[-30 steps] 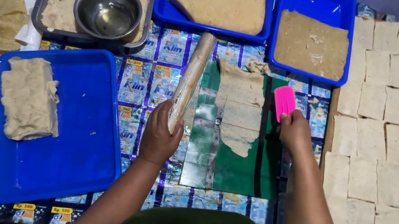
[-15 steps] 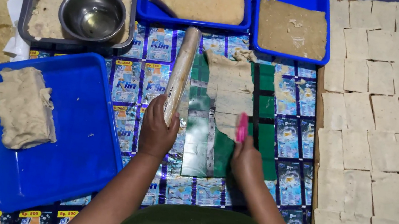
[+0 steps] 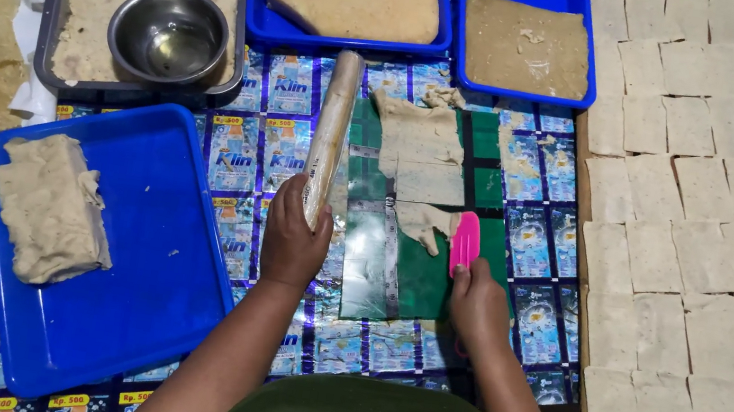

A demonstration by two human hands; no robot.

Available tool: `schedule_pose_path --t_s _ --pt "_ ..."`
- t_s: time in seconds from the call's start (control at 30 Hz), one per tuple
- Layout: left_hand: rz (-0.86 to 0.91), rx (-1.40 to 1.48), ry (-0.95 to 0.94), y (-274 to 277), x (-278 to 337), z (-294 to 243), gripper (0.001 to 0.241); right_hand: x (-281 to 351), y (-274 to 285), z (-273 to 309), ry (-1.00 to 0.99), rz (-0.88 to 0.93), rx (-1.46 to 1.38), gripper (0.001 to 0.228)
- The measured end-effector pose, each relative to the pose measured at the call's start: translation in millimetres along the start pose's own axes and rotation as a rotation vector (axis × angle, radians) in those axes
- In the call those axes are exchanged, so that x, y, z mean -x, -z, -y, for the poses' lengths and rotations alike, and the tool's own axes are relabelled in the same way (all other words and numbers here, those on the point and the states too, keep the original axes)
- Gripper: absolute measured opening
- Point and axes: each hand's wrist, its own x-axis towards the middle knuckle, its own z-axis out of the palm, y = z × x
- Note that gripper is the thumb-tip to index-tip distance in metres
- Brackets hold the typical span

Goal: Flattening dough with a rolling pin and scraper, then cutting and placing pieces on a bamboo drying rack.

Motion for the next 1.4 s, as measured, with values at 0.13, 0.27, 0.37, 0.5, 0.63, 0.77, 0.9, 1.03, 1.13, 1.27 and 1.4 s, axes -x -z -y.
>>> schedule_pose_path --t_s 0.13,0.27,0.37,0.5,0.63,0.77,0.9,1.03,1.13,1.27,1.4 --pt "-0.005 -0.009 -0.006 -2.2 -0.4 1.3 0.051 -12.6 -21.1 1.5 -0.090 0.051 -0.076 0.034" --pt "0.003 -0.005 -0.003 -1.5 0.9 -0.3 0.050 -13.9 -26.1 30.9 0.052 0.202 -0.178 0.040" --pt "0.005 -0.009 0.008 -1.5 0.8 1.5 0.050 -14.9 -17.1 52.3 0.147 0.427 -0.428 0.026" --pt "0.013 -0.009 0.022 -0.1 -0.1 -0.8 0.050 -24.5 -15.1 63.2 0.150 0.726 -0.903 0.022" --pt "0.011 -0.026 0.030 -0.1 -1.5 0.5 0.049 -87.3 12.3 79.2 0.232 0.596 -0.997 0.019" --pt "0.015 -0.039 0.034 -2.3 -2.7 2.7 0.049 -151.1 37.6 112.4 0.406 0.074 -0.247 0.021" --pt "0.022 -0.042 0.040 -1.2 -5.4 1.8 0.050 -189.0 11.3 134.0 0.474 -0.103 0.460 0.048" --pt "0.001 -0.014 0.025 -3.0 -5.7 6.2 0.049 -177.0 8.4 126.9 0.442 -0.075 0.464 0.056" --pt "-0.023 -0.016 0.013 -3.4 -6.7 7.2 0.048 -156.0 33.8 101.8 0.406 -0.004 0.441 0.057" --pt "-0.031 -0.034 0.001 -4.3 -5.0 8.1 0.049 -122.1 64.0 50.6 0.190 -0.087 0.228 0.036" --pt "-0.016 -0.021 0.015 -0.6 -5.8 0.1 0.049 -88.5 67.2 29.7 0.072 -0.085 0.182 0.033"
